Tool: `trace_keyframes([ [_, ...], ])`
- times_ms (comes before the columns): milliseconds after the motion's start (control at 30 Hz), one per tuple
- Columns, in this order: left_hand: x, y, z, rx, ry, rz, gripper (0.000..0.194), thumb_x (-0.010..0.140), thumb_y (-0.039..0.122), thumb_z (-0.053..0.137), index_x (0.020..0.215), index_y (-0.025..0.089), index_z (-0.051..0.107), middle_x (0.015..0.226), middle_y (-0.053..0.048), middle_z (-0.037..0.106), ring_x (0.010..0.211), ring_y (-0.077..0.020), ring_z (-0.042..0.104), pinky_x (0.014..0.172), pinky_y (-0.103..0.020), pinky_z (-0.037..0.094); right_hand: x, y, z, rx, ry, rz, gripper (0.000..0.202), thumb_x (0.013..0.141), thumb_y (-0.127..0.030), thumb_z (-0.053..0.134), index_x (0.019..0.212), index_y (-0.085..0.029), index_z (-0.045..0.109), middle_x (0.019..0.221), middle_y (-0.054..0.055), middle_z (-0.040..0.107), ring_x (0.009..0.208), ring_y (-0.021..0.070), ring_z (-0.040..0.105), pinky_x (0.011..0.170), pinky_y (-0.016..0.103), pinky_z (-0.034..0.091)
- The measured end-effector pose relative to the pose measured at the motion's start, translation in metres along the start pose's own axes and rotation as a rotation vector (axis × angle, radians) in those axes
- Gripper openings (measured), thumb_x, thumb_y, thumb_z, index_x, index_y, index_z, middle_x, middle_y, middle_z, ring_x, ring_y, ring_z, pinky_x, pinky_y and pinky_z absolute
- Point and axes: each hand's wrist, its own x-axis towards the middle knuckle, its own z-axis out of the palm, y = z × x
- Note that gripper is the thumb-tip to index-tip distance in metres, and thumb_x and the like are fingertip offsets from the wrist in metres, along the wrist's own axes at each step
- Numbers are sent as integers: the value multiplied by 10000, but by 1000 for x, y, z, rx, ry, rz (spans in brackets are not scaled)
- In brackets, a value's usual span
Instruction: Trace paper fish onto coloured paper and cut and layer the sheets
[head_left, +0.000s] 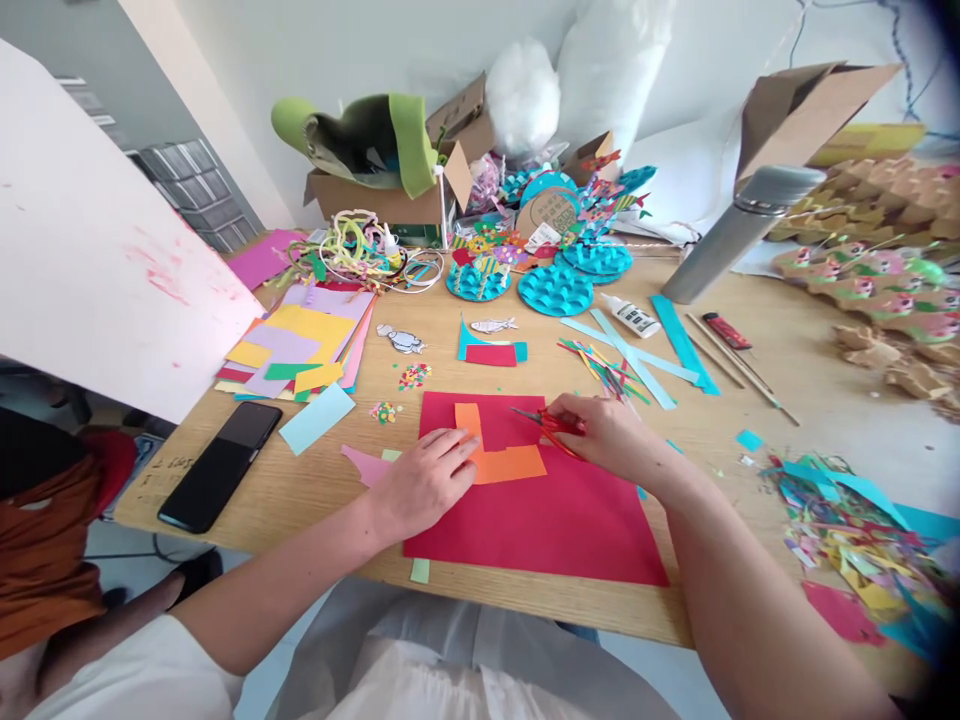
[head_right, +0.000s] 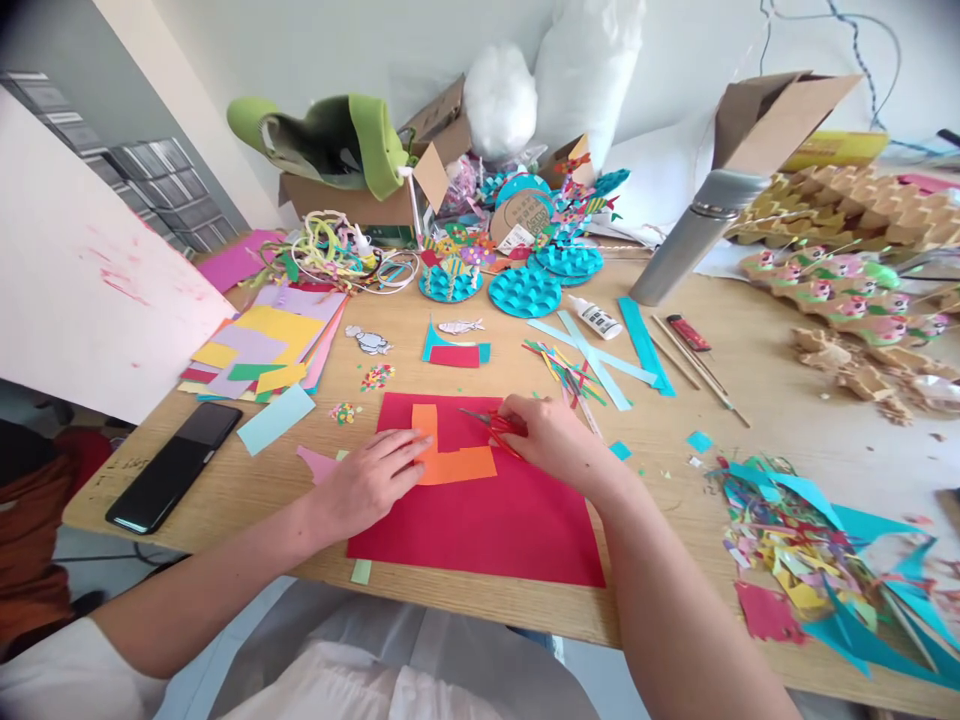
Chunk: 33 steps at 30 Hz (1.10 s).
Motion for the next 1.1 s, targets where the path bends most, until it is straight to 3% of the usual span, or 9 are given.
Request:
trace_keyframes([
  [133,1,-3,1,6,-16,-28,201,925,85,469,926,121,666,1159,-135,656,1071,-234,580,907,-378,525,-5,3,-4,-178,-71,18,101,846,-234,497,848,-204,594,764,46,679,680,182,597,613,286,378],
  [333,2,-3,6,-2,-96,-63,186,924,79,479,957,133,654,1090,-116,647,1016,-222,572,869,-367,510,-7,9,-7,-416,-154,213,161,882,-289,510,742,-210,506,761,79,671,733,240,630,585,308,338],
  [467,3,-3,8,0,-65,-59,183,925,92,490,964,146,660,1060,-92,659,985,-216,583,863,-361,506,-8,9,-5,-424,-189,233,115,859,-283,555,782,-199,541,811,84,687,771,255,642,603,315,349],
  [700,1,-5,12,-30,3,-71,194,933,93,483,977,150,663,1025,-81,684,955,-197,624,858,-355,521,-12,6,-2,-422,-121,218,85,843,-241,600,780,-191,573,822,101,701,771,268,662,602,323,368],
  [933,-3,-4,14,-65,20,-81,201,929,87,494,994,147,675,1054,-93,697,1010,-206,639,866,-359,538,-13,-3,-8,-437,-169,256,104,857,-278,611,845,-178,637,895,106,707,851,272,663,656,327,412],
  [1033,-3,-4,13,-71,2,-92,209,929,80,494,1012,146,674,1067,-85,699,1025,-205,639,867,-348,540,-11,-8,-11,-385,-138,189,162,903,-273,546,886,-176,675,884,101,691,840,259,651,692,338,433],
  [1100,-3,-4,12,-75,3,-95,214,933,82,489,1021,141,674,1078,-82,699,1035,-206,637,875,-345,541,-10,-12,-10,-269,-113,24,210,932,-255,503,940,-185,700,910,96,674,855,237,638,744,339,453],
])
